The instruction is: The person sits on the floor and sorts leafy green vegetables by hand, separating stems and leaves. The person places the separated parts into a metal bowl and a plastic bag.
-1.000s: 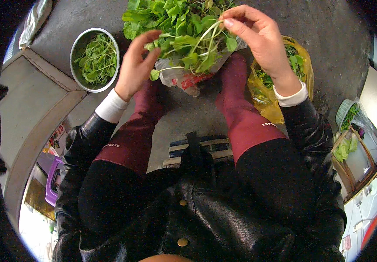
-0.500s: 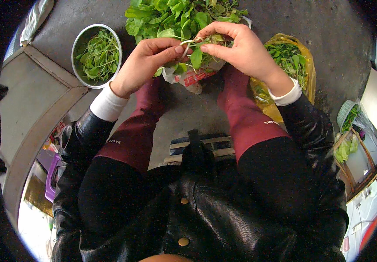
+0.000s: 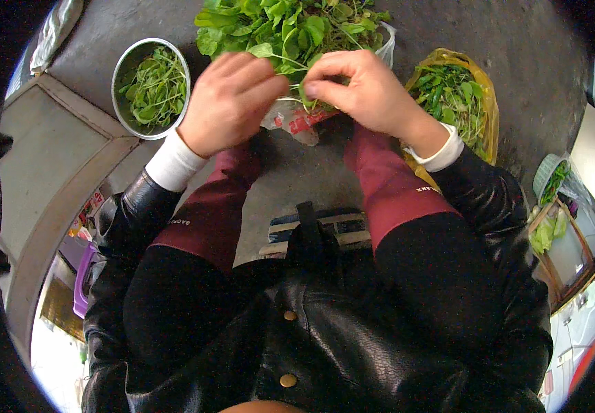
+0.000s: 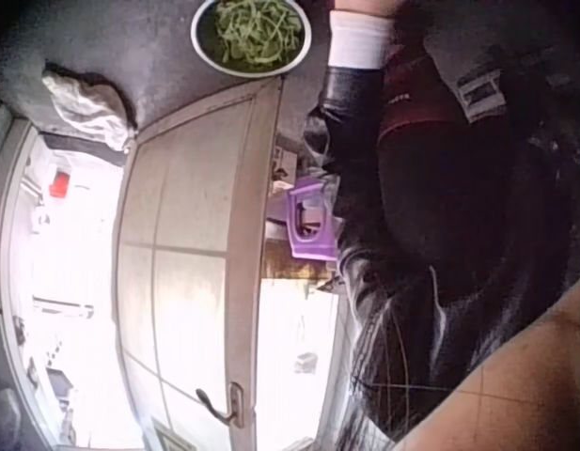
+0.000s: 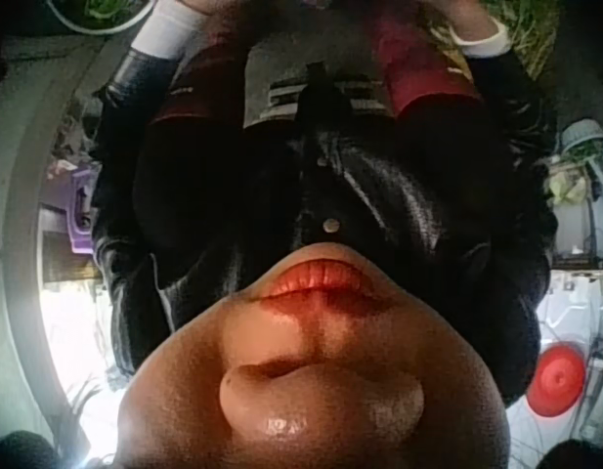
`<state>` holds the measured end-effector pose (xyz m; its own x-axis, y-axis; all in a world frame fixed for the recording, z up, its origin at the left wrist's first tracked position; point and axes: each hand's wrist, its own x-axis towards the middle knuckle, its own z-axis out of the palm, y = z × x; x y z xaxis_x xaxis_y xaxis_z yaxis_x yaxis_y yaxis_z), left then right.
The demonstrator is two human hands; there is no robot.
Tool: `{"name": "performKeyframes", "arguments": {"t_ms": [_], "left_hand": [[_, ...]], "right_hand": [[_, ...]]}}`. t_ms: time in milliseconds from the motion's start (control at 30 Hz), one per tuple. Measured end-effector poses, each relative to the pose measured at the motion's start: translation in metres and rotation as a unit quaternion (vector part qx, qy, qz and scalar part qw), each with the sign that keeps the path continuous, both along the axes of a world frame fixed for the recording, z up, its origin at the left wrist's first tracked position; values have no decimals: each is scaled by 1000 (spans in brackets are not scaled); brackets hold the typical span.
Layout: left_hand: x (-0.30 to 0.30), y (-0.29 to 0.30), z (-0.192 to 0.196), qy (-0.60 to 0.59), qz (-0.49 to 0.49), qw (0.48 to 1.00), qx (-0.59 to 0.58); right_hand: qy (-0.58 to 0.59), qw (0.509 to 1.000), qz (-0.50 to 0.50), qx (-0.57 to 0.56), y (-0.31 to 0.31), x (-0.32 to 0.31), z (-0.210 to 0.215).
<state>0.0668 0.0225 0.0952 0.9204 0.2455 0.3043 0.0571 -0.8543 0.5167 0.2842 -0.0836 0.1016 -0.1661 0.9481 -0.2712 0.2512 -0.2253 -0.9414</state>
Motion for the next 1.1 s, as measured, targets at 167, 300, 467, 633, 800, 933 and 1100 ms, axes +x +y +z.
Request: {"name": "performKeyframes", "arguments": {"t_ms": [167, 300, 467, 633, 800, 933, 1100], "left_hand": [[-55, 55, -14, -15, 246, 968, -51], [-92, 77, -25, -87, 396, 870, -281], [-137, 83, -62, 129, 443, 876, -144], [-180, 78, -94, 284, 426, 858, -33], [-189, 72, -105, 285, 418, 860, 63], [-144, 63, -85, 186, 384, 899, 97], [-129, 63, -75, 156, 379, 908, 86]], "right_hand": [[128, 982, -124, -70, -19, 43, -9], [249, 930, -233, -139, -30, 56, -32], [411, 816, -326, -244, -34, 77, -46], [423, 793, -352, -263, -46, 98, -37], [473, 760, -370, -249, -57, 119, -25], [517, 721, -396, -237, -64, 128, -12], [515, 719, -413, -217, -67, 142, -11]]}}
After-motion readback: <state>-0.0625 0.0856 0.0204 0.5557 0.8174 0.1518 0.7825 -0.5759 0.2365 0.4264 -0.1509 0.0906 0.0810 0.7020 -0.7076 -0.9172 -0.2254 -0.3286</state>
